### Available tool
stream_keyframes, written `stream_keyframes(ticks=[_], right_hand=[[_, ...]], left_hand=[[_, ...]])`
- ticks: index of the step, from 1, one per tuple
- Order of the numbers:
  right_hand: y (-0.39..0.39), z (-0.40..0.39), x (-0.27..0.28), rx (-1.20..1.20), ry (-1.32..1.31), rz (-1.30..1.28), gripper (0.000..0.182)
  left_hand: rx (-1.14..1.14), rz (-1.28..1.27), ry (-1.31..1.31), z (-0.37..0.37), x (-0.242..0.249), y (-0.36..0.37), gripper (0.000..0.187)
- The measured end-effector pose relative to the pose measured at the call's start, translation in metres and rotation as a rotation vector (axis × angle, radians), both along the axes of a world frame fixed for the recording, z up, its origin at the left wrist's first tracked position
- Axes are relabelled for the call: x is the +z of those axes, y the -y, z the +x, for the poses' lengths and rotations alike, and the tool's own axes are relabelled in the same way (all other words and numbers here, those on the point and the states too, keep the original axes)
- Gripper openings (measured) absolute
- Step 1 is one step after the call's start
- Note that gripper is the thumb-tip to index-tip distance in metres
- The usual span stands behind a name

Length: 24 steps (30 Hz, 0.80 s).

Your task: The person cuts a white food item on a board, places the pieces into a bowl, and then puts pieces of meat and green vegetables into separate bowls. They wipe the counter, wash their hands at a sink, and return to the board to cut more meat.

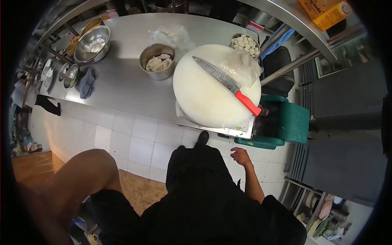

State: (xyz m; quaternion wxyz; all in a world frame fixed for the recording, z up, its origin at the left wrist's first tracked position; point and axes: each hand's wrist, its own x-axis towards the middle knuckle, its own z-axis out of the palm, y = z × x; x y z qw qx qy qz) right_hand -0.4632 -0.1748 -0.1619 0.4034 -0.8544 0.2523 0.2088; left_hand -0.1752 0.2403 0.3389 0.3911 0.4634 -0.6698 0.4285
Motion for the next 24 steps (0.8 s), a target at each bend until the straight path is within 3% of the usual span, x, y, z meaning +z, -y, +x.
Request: stream_keyframes(ticks=[2,5,7,8,9,11,13,14,18,24], right_hand=[[0.009,0.006,-0.014,-0.064,-0.017,0.075,0.029],[0.044,0.005,-0.06,0.255,0.187,0.019,0.031],[0.056,-0.002,-0.095,0.516,0.248,-0.308,0.018],[0.057,0.003,-0.095,0.321,-0.088,-0.099,0.021],[0.067,-0.003,-0.111,0.572,0.2,-0.211,0.02],[0.071,-0.018,-0.135,0.503,0.461,-0.378,0.02],[0.045,0.01,-0.067,0.11,-0.065,-0.057,0.025],[0.046,-0.001,-0.091,0.138,0.014,-0.025,0.028],[0.021,0.015,-0.062,0.043,-0.236,0.03,0.027],[-0.018,0.019,-0.063,-0.24,-0.235,0.131,0.029]], left_hand=[[0.006,0.023,-0.012,0.008,0.007,0.013,0.03],[0.032,0.043,-0.03,0.01,0.016,0.025,0.029],[0.021,0.055,-0.045,0.017,0.019,0.037,0.028],[0.016,0.054,-0.037,0.019,0.022,0.042,0.028],[0.02,0.042,-0.031,0.019,0.018,0.047,0.028],[0.037,0.017,-0.041,0.018,0.007,0.059,0.027],[0.02,0.023,-0.058,0.031,0.008,0.07,0.027],[0.004,0.019,-0.048,0.036,0.007,0.071,0.027],[-0.058,0.016,-0.034,0.057,0.006,0.069,0.027],[-0.163,0.005,-0.024,0.094,0.005,0.051,0.027]])
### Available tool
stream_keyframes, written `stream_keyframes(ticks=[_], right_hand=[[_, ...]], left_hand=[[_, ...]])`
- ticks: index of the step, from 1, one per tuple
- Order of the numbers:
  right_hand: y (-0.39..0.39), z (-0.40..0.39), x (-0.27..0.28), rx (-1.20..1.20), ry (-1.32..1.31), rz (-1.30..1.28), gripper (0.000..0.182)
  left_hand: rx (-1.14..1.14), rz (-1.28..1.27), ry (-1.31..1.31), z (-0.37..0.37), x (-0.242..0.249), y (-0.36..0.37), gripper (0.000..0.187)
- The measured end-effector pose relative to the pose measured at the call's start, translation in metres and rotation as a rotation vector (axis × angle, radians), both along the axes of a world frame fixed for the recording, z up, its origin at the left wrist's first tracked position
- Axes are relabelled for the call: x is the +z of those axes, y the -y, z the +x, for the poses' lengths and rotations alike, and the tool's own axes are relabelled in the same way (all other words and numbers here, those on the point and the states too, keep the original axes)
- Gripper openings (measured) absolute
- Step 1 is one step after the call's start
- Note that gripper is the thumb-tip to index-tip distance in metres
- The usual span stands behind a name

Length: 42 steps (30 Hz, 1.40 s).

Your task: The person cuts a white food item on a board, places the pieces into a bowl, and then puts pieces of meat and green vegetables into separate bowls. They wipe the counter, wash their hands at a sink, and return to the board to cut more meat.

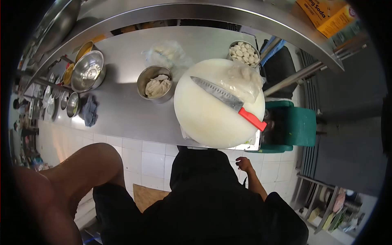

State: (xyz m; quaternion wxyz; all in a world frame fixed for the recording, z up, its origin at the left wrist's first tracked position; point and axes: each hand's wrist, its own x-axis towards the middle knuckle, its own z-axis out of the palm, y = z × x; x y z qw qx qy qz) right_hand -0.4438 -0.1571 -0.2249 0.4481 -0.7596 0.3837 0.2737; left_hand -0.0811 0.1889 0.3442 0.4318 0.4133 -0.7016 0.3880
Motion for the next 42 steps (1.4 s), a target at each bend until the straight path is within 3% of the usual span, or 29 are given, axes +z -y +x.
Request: stream_keyframes(ticks=[5,7,9,10,13,14,17,19,20,21,22,23,24,25,26,28,31,33,35,37,39,42], right_hand=[[-0.058,0.0,-0.008,-0.115,-0.069,0.02,0.033],[-0.081,0.009,-0.006,-0.279,-0.096,0.106,0.031],[-0.098,0.002,-0.021,-0.035,0.066,-0.042,0.032],[-0.107,-0.01,-0.036,0.088,0.289,-0.333,0.031],[-0.112,0.01,0.002,-0.1,-0.047,-0.119,0.032],[-0.11,0.009,0.002,-0.282,-0.064,0.067,0.032],[-0.094,-0.019,-0.025,-0.304,0.169,0.033,0.029],[-0.08,-0.021,0.003,-0.165,-0.076,-0.439,0.034],[-0.068,-0.021,0.015,-0.131,-0.012,-0.641,0.038],[-0.052,-0.027,0.024,-0.096,0.053,-0.841,0.042],[-0.034,-0.03,0.038,-0.255,0.044,-0.791,0.042],[-0.021,-0.024,0.063,-0.416,0.029,-0.732,0.042],[-0.017,-0.011,0.106,-0.455,0.075,-0.747,0.039],[-0.013,0.002,0.151,-0.492,0.119,-0.767,0.035],[-0.015,0.01,0.179,-0.495,0.243,-0.801,0.029],[-0.032,0.029,0.228,-0.539,0.361,-0.774,0.027],[-0.074,0.046,0.236,-0.743,0.64,-0.676,0.022],[-0.091,0.08,0.242,-0.699,0.883,-0.794,0.021],[-0.081,0.119,0.264,-0.704,0.937,-0.845,0.023],[-0.033,0.126,0.264,-0.374,0.949,-0.974,0.028],[-0.002,0.137,0.266,-0.338,0.985,-0.995,0.028],[0.015,0.158,0.274,0.073,0.852,-1.058,0.033]], left_hand=[[-0.111,-0.029,-0.011,0.05,-0.006,-0.016,0.028],[-0.137,-0.015,0.004,0.066,-0.006,-0.025,0.028],[-0.171,-0.025,-0.021,0.082,-0.011,-0.027,0.028],[-0.193,-0.034,-0.03,0.089,-0.013,-0.027,0.029],[-0.228,-0.059,-0.038,0.103,-0.017,-0.031,0.029],[-0.232,-0.066,-0.044,0.107,-0.018,-0.034,0.03],[-0.225,-0.111,-0.142,0.125,-0.031,-0.039,0.031],[-0.205,-0.126,-0.315,0.142,-0.059,-0.039,0.031],[-0.139,-0.003,-0.428,0.145,-0.08,-0.038,0.032],[0.008,0.36,-0.395,0.148,-0.09,-0.026,0.024],[0.303,0.428,-0.59,0.139,-0.136,-0.02,0.03],[0.526,0.837,-0.79,0.126,-0.141,0.005,0.033],[0.615,1.096,-0.8,0.129,-0.166,0.021,0.027],[0.742,1.108,-0.474,0.14,-0.214,0.015,0.022],[0.757,1.236,-0.556,0.143,-0.236,0.013,0.015],[0.68,1.18,-0.708,0.133,-0.233,0.026,0.011],[0.512,1.072,-0.859,0.107,-0.208,0.076,0.01],[0.332,1.06,-0.854,0.091,-0.189,0.114,0.012],[0.148,1.154,-0.787,0.088,-0.194,0.159,0.013],[0.044,1.209,-0.597,0.085,-0.214,0.211,0.013],[0.024,1.219,-0.424,0.074,-0.232,0.255,0.026],[0.279,0.858,-0.002,0.056,-0.253,0.306,0.046]])
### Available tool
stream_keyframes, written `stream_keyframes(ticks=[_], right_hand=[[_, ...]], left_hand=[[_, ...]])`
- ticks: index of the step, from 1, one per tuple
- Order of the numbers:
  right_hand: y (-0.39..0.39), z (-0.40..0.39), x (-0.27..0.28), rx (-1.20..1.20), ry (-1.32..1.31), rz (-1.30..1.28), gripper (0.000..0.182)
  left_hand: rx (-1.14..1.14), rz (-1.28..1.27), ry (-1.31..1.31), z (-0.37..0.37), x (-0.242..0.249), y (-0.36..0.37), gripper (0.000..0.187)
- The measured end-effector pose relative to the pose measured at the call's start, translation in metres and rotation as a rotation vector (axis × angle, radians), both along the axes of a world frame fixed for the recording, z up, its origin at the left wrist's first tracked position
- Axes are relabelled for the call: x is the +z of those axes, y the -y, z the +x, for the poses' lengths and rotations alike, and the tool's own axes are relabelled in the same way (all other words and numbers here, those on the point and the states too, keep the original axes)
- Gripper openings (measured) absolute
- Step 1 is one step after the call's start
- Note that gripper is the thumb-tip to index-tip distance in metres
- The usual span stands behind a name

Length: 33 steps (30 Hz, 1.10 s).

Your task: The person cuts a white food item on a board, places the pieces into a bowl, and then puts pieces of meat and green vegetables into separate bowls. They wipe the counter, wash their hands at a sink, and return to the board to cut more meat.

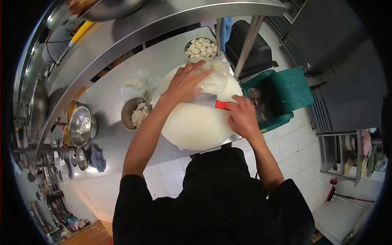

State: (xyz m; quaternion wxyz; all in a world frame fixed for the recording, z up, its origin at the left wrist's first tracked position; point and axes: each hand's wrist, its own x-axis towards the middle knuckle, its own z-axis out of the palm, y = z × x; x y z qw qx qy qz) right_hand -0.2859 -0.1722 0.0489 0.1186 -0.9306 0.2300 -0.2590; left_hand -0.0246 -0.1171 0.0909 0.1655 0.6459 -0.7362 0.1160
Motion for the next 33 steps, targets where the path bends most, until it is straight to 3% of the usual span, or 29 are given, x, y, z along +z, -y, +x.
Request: stream_keyframes(ticks=[3,8,12,13,14,18,20,21,23,24,25,27,29,33], right_hand=[[0.007,0.015,-0.017,0.062,-0.176,-0.062,0.037],[0.021,-0.007,0.0,0.166,-0.329,0.041,0.038],[0.026,-0.061,0.024,0.156,-0.453,0.33,0.048],[0.03,-0.082,0.025,0.186,-0.383,0.393,0.049],[0.035,-0.104,0.028,0.21,-0.309,0.448,0.05],[0.033,-0.186,0.049,0.003,-0.365,0.826,0.048],[0.011,-0.224,0.03,-0.069,-0.141,0.922,0.049],[-0.001,-0.235,0.023,-0.115,-0.054,1.007,0.048],[-0.026,-0.225,0.022,-0.288,0.025,1.261,0.044],[-0.036,-0.216,0.021,-0.368,0.061,1.385,0.043],[-0.045,-0.205,0.009,-0.329,0.149,1.385,0.042],[-0.066,-0.171,-0.011,-0.394,0.239,1.292,0.043],[-0.091,-0.135,-0.019,-0.471,0.299,0.898,0.043],[-0.129,-0.107,-0.028,-0.583,0.231,0.755,0.041]], left_hand=[[0.028,0.276,0.025,0.017,-0.014,0.04,0.057],[0.074,0.287,-0.116,0.037,-0.037,0.068,0.048],[0.132,0.434,-0.39,0.045,-0.026,0.077,0.043],[0.142,0.477,-0.477,0.048,-0.023,0.078,0.042],[0.15,0.443,-0.538,0.05,-0.023,0.08,0.037],[0.064,0.014,-0.312,0.049,-0.027,0.063,0.025],[0.125,-0.218,-0.111,0.023,-0.018,0.034,0.02],[0.077,-0.217,-0.272,0.01,-0.023,0.019,0.021],[-0.163,-0.342,-0.286,-0.017,-0.046,0.008,0.021],[-0.122,-0.209,-0.3,-0.032,-0.051,0.003,0.017],[-0.083,-0.077,-0.309,-0.039,-0.052,-0.001,0.014],[0.061,-0.103,-0.224,-0.02,-0.069,0.005,0.015],[0.132,-0.129,-0.119,-0.007,-0.071,0.016,0.016],[0.222,-0.08,-0.008,0.003,-0.078,0.022,0.019]])
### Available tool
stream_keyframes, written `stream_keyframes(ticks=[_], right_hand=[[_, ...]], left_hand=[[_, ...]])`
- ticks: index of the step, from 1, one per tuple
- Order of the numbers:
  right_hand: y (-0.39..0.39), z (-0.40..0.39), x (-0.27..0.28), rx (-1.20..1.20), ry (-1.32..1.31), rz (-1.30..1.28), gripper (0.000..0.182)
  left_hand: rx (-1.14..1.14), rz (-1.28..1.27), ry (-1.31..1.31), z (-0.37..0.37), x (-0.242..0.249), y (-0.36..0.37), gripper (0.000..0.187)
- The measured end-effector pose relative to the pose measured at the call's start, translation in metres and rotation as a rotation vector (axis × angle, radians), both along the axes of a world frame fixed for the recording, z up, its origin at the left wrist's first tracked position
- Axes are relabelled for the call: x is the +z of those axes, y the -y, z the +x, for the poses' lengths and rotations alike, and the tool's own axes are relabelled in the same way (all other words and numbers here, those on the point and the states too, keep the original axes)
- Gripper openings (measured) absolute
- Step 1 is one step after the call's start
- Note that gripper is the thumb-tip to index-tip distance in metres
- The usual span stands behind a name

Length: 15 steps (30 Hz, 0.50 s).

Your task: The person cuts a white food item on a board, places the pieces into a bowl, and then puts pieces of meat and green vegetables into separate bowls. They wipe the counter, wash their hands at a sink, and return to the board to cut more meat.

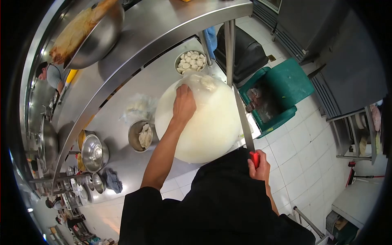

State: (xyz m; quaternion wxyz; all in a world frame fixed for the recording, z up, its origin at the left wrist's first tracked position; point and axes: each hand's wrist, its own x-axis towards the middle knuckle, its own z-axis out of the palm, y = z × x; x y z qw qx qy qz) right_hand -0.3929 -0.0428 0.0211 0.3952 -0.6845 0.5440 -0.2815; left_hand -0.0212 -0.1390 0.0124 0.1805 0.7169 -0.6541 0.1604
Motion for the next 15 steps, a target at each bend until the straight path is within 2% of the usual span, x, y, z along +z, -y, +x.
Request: stream_keyframes(ticks=[4,9,13,15], right_hand=[[-0.008,0.015,0.008,-0.031,-0.06,-0.01,0.041],[0.0,0.037,0.009,-0.072,0.048,-0.017,0.04],[0.034,0.049,0.03,0.092,0.129,-0.083,0.038],[0.058,0.045,0.04,0.15,0.13,0.011,0.038]], left_hand=[[0.153,0.235,0.067,0.012,-0.007,0.01,0.025],[0.186,0.101,-0.004,0.013,-0.002,0.025,0.026],[0.176,0.119,-0.005,0.031,-0.023,0.034,0.03],[0.204,0.249,-0.061,0.025,-0.006,0.034,0.037]])
